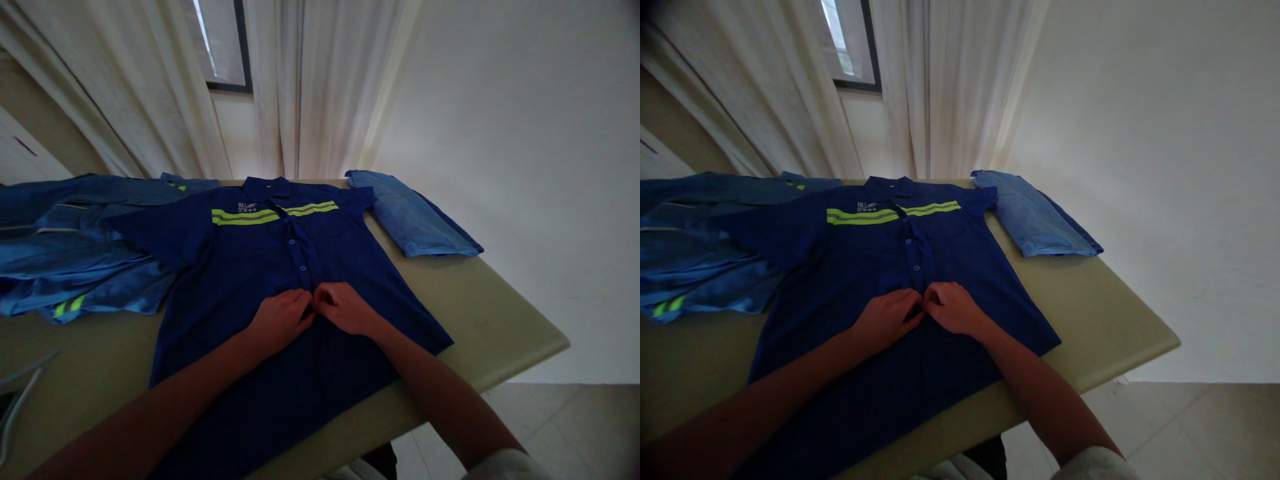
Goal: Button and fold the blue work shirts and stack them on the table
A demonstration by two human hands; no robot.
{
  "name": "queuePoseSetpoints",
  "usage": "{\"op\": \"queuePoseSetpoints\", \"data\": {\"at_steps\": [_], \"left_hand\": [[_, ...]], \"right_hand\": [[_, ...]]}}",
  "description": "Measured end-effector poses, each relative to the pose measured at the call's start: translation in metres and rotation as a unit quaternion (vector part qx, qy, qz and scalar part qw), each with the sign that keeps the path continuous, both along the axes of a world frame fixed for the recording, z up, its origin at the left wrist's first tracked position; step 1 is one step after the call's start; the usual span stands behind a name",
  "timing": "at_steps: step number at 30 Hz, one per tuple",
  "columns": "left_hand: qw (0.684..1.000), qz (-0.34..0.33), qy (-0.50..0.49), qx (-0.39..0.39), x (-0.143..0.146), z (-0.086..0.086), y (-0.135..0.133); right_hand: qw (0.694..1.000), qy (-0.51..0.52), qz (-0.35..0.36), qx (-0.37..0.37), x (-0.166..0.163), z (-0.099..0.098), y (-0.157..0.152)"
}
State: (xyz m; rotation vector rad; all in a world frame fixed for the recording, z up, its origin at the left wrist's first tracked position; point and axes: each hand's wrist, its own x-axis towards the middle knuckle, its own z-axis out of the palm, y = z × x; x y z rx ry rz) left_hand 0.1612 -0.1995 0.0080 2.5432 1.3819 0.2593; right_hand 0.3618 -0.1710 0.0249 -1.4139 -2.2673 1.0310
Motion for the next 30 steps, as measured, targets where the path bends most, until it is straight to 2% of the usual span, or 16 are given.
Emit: {"op": "queuePoseSetpoints", "data": {"at_steps": [4, 9, 13, 20, 25, 30], "left_hand": [[0.997, -0.023, 0.041, 0.062, 0.003, -0.006, -0.004], [0.992, -0.048, 0.025, 0.113, 0.0, -0.013, -0.001], [0.994, -0.045, 0.003, 0.095, -0.001, -0.013, 0.002], [0.999, -0.002, 0.014, 0.044, 0.0, -0.013, 0.0], [0.999, -0.007, -0.018, 0.038, -0.001, -0.013, 0.001], [0.998, -0.038, -0.031, 0.043, -0.002, -0.008, 0.0]], "right_hand": [[1.0, 0.026, 0.001, -0.001, 0.003, -0.004, 0.004], [0.998, 0.06, 0.027, -0.003, 0.01, -0.009, 0.011], [0.997, 0.069, 0.029, 0.005, 0.012, -0.008, 0.013], [0.995, 0.084, 0.053, 0.001, 0.016, -0.007, 0.015], [0.993, 0.105, 0.06, -0.009, 0.017, -0.007, 0.015], [0.995, 0.086, -0.009, 0.05, 0.017, -0.007, 0.017]]}}
